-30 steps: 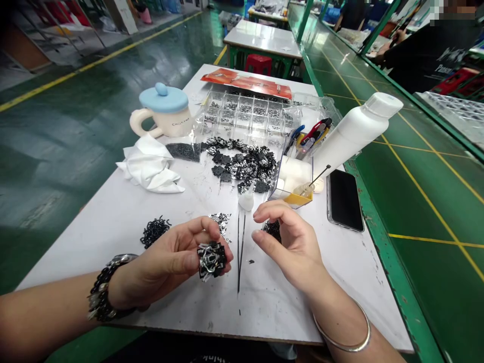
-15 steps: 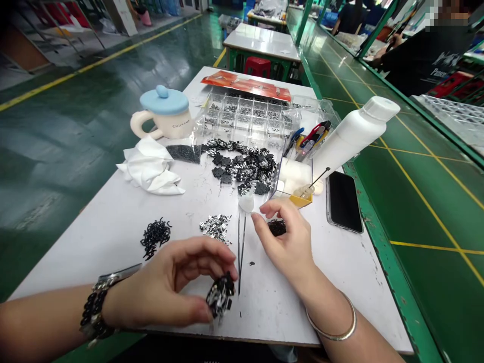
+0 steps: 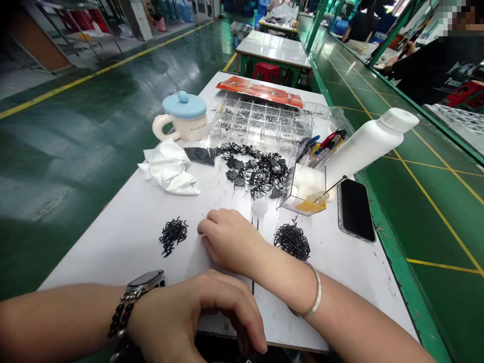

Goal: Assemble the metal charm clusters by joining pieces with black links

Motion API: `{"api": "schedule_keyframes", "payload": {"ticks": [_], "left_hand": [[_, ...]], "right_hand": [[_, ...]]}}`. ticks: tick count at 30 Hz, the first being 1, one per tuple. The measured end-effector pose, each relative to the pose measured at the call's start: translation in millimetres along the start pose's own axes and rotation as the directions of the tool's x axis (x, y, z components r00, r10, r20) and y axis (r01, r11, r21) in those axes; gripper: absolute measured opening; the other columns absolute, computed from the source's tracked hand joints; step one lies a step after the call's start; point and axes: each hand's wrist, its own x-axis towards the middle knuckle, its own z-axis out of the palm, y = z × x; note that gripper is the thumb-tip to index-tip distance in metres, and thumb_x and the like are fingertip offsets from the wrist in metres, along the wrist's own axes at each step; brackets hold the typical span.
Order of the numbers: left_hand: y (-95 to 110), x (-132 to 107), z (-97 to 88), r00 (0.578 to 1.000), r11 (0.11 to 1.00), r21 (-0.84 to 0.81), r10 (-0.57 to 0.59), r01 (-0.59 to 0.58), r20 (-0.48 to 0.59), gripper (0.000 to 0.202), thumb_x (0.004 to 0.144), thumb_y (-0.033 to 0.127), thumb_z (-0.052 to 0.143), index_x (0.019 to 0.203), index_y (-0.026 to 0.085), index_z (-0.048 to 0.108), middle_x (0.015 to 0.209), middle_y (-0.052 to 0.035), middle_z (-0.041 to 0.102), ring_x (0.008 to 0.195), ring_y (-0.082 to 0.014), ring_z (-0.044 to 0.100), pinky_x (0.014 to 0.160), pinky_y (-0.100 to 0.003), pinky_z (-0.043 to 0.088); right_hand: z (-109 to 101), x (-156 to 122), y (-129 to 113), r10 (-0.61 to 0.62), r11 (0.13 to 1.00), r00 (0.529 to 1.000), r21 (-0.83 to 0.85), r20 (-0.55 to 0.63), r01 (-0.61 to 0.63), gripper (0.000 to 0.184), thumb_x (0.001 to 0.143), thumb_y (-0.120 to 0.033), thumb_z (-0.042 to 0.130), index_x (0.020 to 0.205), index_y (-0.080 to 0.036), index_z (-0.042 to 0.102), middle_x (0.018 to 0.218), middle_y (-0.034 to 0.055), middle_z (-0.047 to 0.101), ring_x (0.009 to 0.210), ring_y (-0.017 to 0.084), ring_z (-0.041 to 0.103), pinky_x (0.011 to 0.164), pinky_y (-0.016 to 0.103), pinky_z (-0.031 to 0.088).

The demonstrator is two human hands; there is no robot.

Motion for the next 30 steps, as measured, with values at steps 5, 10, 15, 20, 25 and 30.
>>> {"api": "schedule_keyframes", "payload": {"ticks": [5,10,15,20,25,30], "left_hand": [[2.7,-1.3,-1.8,0.999,1.0,0.015,0.007,-0.008,0.047,0.032,0.073,0.021,0.063,0.1,0.005,0.067,0.088,-0.0117,0.064,0.079,-0.0195,0.062,0.08,-0.031,0.053],[0.7,-2.4,-1.9,1.0,0.999,-0.05,-0.004,0.005,0.019,0.031,0.069,0.019,0.068,0.098,0.008,0.067,0.088,-0.0095,0.062,0.077,-0.0175,0.06,0.082,-0.032,0.052],[0.3,-2.7,-0.6,1.0,0.996,-0.084,-0.003,0.005,0.02,0.03,0.068,0.019,0.069,0.097,0.009,0.067,0.086,-0.0078,0.06,0.076,-0.0167,0.059,0.083,-0.031,0.052],[1.6,-3.4,-2.3,0.999,0.993,-0.118,-0.034,0.033,-0.012,0.038,0.063,0.022,0.078,0.098,0.011,0.068,0.087,-0.0065,0.061,0.079,-0.017,0.059,0.085,-0.03,0.05],[1.2,-4.7,-4.4,0.998,0.992,-0.119,-0.041,0.037,-0.039,0.047,0.055,0.023,0.084,0.098,0.011,0.068,0.087,-0.0053,0.062,0.078,-0.015,0.058,0.084,-0.028,0.05],[1.5,-4.4,-5.0,0.992,0.996,-0.083,0.004,-0.014,-0.123,0.043,0.057,0.015,0.082,0.097,0.011,0.067,0.087,-0.0051,0.062,0.081,-0.0152,0.058,0.082,-0.027,0.05]], "right_hand": [[7.4,45.5,2.6,-0.012,1.0,0.999,-0.02,0.04,0.013,0.018,0.084,-0.015,0.048,0.096,-0.016,0.062,0.092,0.0078,0.058,0.082,0.017,0.052,0.072,0.029,0.04],[11.8,57.8,3.9,0.007,1.0,0.997,-0.014,0.08,-0.006,0.014,0.083,-0.019,0.052,0.092,-0.018,0.063,0.09,0.0064,0.058,0.076,0.015,0.051,0.069,0.027,0.039],[12.2,55.7,1.8,0.006,1.0,0.995,-0.013,0.104,-0.005,0.016,0.083,-0.019,0.051,0.093,-0.02,0.063,0.09,0.0051,0.057,0.073,0.014,0.05,0.068,0.027,0.038],[14.1,55.8,1.0,-0.003,1.0,0.994,-0.009,0.109,0.004,0.011,0.08,-0.015,0.051,0.08,-0.017,0.062,0.085,0.0045,0.058,0.073,0.014,0.05,0.066,0.026,0.038],[5.4,38.6,-4.6,0.023,1.0,0.999,-0.009,0.035,-0.023,0.007,0.081,-0.017,0.053,0.085,-0.017,0.059,0.087,0.0041,0.06,0.079,0.015,0.052,0.072,0.027,0.038],[-16.3,-17.3,-2.2,0.213,0.975,0.963,-0.026,-0.164,-0.22,0.015,0.084,-0.027,0.055,0.072,-0.018,0.053,0.069,-0.0002,0.058,0.067,0.013,0.05,0.065,0.027,0.036]]}}
